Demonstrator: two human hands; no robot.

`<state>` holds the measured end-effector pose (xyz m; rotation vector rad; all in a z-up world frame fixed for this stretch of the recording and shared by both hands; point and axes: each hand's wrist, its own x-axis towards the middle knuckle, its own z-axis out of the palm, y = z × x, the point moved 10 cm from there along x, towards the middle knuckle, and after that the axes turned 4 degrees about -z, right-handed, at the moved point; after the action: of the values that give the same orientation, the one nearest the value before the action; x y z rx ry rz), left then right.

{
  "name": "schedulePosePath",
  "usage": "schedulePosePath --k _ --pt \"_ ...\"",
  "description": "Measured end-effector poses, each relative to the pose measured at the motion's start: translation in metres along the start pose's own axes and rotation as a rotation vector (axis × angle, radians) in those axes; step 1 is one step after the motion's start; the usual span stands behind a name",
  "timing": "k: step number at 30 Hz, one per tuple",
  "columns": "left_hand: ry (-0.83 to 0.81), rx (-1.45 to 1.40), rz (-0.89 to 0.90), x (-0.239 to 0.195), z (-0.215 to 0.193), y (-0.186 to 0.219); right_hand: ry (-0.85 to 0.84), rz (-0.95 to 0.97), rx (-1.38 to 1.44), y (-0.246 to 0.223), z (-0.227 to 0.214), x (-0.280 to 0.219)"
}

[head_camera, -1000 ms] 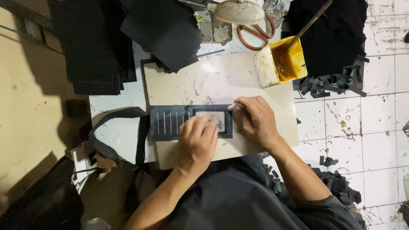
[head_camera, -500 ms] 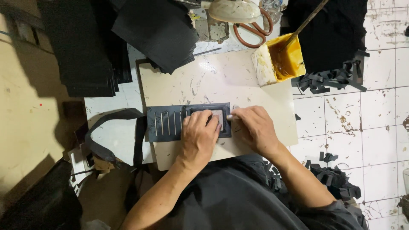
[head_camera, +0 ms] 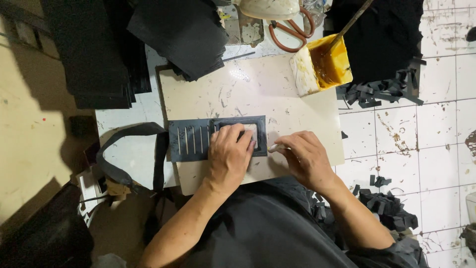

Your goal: The person assembles small dark wallet or card-holder bodies at a workbench. They apply glue with a small stick from a yellow glue container onto a slotted leather piece, fold and press a dark fabric or leather panel onto it, align the pieces, and set the finished item aside with a stack of completed ones.

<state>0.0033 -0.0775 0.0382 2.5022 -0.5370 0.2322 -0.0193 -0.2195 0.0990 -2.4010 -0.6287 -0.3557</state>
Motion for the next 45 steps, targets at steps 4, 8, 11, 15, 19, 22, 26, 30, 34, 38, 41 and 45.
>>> schedulePosePath --k 4,8,11,15,19,22,26,30,34,38,41,45 --pt "0.007 0.001 0.003 0.000 0.002 0.000 0.055 0.027 -0.006 -0.001 -0.001 0.008" --pt "0.019 0.014 0.002 -0.002 0.003 0.000 0.070 -0.069 -0.098 -0.009 0.009 0.018" --pt "0.022 0.011 0.000 -0.001 0.003 -0.001 0.024 -0.138 -0.195 -0.018 0.007 0.021" --pt "0.028 0.006 -0.002 0.002 -0.003 0.002 0.036 -0.133 -0.257 -0.018 -0.004 0.019" --pt "0.024 0.002 -0.003 0.001 0.000 0.001 0.108 -0.094 -0.220 -0.016 -0.004 0.022" --pt "0.018 0.012 -0.016 0.002 -0.002 0.001 0.019 -0.143 -0.236 -0.022 0.008 0.025" --pt "0.014 -0.002 -0.010 -0.001 0.000 0.000 -0.052 -0.110 -0.196 -0.022 0.007 0.020" --pt "-0.002 0.004 -0.015 0.000 0.003 -0.001 -0.011 0.018 -0.003 -0.001 0.009 0.013" --pt "-0.015 0.016 -0.019 0.000 0.002 -0.001 0.005 0.020 -0.075 0.000 0.013 0.015" --pt "-0.022 0.008 -0.027 -0.001 0.008 -0.004 0.017 0.042 -0.173 0.003 0.006 0.014" --pt "-0.019 0.001 -0.027 0.000 0.006 -0.003 0.018 0.055 -0.150 0.005 0.008 0.012" --pt "-0.011 0.001 -0.021 0.002 -0.002 0.001 -0.037 -0.070 -0.236 -0.013 0.018 0.021"
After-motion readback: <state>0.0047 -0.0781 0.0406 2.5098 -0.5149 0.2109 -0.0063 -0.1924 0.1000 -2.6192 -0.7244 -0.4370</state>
